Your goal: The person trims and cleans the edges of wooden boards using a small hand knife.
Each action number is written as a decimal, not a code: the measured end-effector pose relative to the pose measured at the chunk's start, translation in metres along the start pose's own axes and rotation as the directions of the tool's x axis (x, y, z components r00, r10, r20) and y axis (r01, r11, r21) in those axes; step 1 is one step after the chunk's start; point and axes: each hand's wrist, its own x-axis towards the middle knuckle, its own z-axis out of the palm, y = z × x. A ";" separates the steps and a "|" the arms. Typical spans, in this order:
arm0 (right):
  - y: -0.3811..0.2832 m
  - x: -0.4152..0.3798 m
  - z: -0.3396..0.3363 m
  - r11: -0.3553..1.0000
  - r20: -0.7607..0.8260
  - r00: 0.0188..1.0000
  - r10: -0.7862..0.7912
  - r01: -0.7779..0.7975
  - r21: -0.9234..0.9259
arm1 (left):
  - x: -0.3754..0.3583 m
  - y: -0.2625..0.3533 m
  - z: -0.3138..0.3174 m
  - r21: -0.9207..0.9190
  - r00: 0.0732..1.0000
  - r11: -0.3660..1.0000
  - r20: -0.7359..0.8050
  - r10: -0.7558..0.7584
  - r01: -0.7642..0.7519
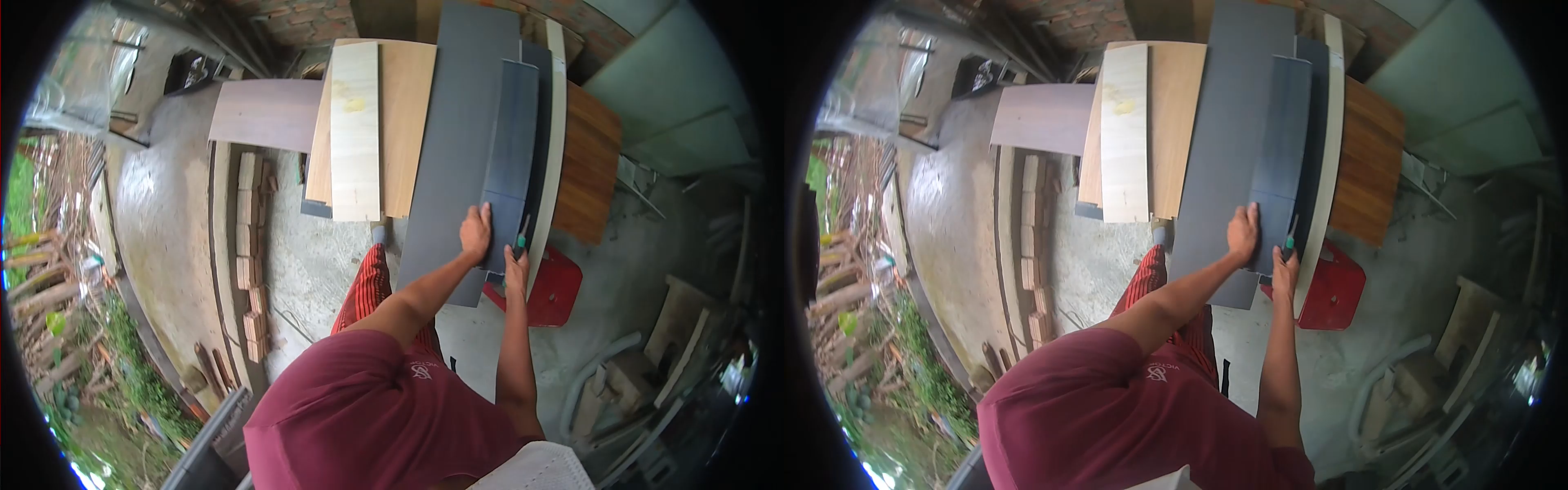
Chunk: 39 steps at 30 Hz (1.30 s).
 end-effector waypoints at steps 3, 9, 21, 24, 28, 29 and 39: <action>0.011 -0.005 -0.019 0.998 0.003 0.999 0.051 -0.051 0.023 | -0.014 -0.008 0.024 -0.001 0.999 1.000 0.040 -0.024 0.024; 0.051 0.017 -0.028 0.991 0.063 0.989 0.131 -0.133 0.025 | -0.014 -0.019 0.022 0.158 0.988 0.987 0.156 0.010 -0.035; 0.089 0.044 -0.017 0.984 -0.019 0.998 0.054 -0.056 -0.167 | 0.068 -0.174 -0.220 0.222 0.694 0.950 -0.720 0.007 0.220; 0.110 0.049 -0.015 0.991 -0.105 0.993 0.058 -0.070 -0.114 | 0.081 -0.176 -0.235 -0.379 0.906 0.884 -0.204 -0.370 0.275; 0.095 0.028 -0.022 0.953 -0.129 0.960 0.250 -0.220 0.208 | 0.085 -0.172 -0.244 -0.657 0.901 0.674 0.020 -0.432 0.338; 0.089 0.024 -0.021 0.920 -0.119 0.945 0.306 -0.260 0.294 | 0.086 -0.176 -0.247 -0.660 0.903 0.671 0.025 -0.429 0.337; 0.082 -0.032 -0.028 0.885 -0.170 0.931 0.324 -0.235 0.402 | 0.060 -0.106 -0.281 -0.764 0.978 0.611 0.185 -0.098 0.206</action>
